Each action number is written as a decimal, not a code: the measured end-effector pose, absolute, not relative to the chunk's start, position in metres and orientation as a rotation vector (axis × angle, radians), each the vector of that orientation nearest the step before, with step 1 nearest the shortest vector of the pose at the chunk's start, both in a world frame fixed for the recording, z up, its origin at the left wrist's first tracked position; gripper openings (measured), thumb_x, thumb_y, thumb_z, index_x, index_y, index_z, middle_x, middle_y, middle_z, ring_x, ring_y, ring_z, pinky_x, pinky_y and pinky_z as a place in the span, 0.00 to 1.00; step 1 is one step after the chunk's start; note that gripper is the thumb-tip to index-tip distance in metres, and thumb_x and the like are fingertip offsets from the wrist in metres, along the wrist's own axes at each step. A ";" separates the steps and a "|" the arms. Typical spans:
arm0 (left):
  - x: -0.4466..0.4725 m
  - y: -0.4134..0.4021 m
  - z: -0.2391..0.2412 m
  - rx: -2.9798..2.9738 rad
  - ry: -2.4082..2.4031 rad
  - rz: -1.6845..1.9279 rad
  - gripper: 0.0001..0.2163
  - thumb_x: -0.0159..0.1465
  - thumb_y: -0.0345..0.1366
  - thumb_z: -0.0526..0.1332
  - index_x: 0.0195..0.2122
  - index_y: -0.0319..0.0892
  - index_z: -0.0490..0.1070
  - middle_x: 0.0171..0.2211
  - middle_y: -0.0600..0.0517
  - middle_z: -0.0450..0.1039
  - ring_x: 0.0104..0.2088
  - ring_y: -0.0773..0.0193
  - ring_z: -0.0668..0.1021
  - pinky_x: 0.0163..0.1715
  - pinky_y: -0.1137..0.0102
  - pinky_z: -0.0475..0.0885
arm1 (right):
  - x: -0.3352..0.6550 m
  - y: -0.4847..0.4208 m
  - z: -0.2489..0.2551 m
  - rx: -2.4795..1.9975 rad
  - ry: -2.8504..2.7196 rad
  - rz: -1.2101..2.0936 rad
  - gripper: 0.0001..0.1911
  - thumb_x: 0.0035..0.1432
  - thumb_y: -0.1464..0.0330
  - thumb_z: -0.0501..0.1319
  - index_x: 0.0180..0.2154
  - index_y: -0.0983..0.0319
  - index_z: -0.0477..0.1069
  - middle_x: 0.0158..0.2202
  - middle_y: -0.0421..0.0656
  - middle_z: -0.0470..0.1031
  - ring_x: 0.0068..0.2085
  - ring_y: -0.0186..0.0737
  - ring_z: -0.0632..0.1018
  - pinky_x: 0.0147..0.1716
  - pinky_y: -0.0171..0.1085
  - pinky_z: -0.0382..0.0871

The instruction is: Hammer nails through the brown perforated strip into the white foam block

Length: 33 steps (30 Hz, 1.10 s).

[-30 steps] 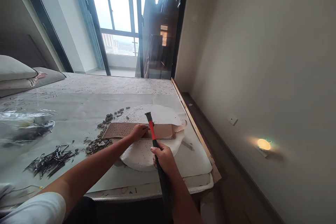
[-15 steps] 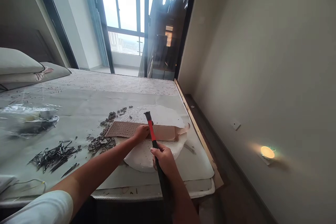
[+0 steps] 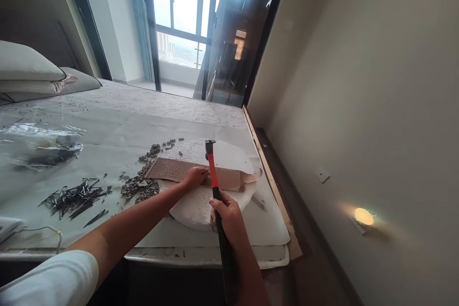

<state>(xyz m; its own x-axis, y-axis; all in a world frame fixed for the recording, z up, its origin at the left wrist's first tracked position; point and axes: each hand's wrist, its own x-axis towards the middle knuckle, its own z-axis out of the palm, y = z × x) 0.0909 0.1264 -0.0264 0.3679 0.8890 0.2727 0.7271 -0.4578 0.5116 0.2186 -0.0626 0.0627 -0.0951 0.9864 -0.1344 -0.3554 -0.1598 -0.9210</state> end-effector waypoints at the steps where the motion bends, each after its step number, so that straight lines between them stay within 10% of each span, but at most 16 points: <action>1: 0.091 0.127 -0.027 2.326 1.425 0.752 0.17 0.61 0.41 0.51 0.20 0.41 0.72 0.22 0.48 0.71 0.27 0.62 0.72 0.30 0.69 0.61 | 0.218 -0.062 0.062 -1.031 -0.894 1.534 0.14 0.45 0.60 0.61 0.31 0.61 0.62 0.10 0.29 0.57 0.10 0.26 0.56 0.09 0.28 0.46; 33: 0.089 0.125 -0.032 2.292 1.385 0.802 0.16 0.59 0.39 0.52 0.19 0.39 0.72 0.23 0.46 0.71 0.29 0.60 0.72 0.32 0.67 0.63 | 0.216 -0.064 0.052 -1.063 -0.895 1.521 0.17 0.45 0.60 0.62 0.36 0.63 0.64 0.10 0.28 0.56 0.10 0.26 0.54 0.09 0.28 0.46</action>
<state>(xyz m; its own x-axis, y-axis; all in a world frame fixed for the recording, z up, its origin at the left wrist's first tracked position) 0.0888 0.1252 -0.0324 0.3640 0.8857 0.2882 0.6910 -0.4642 0.5541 0.2163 -0.0642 0.0517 -0.0787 0.9811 -0.1770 -0.3222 -0.1930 -0.9268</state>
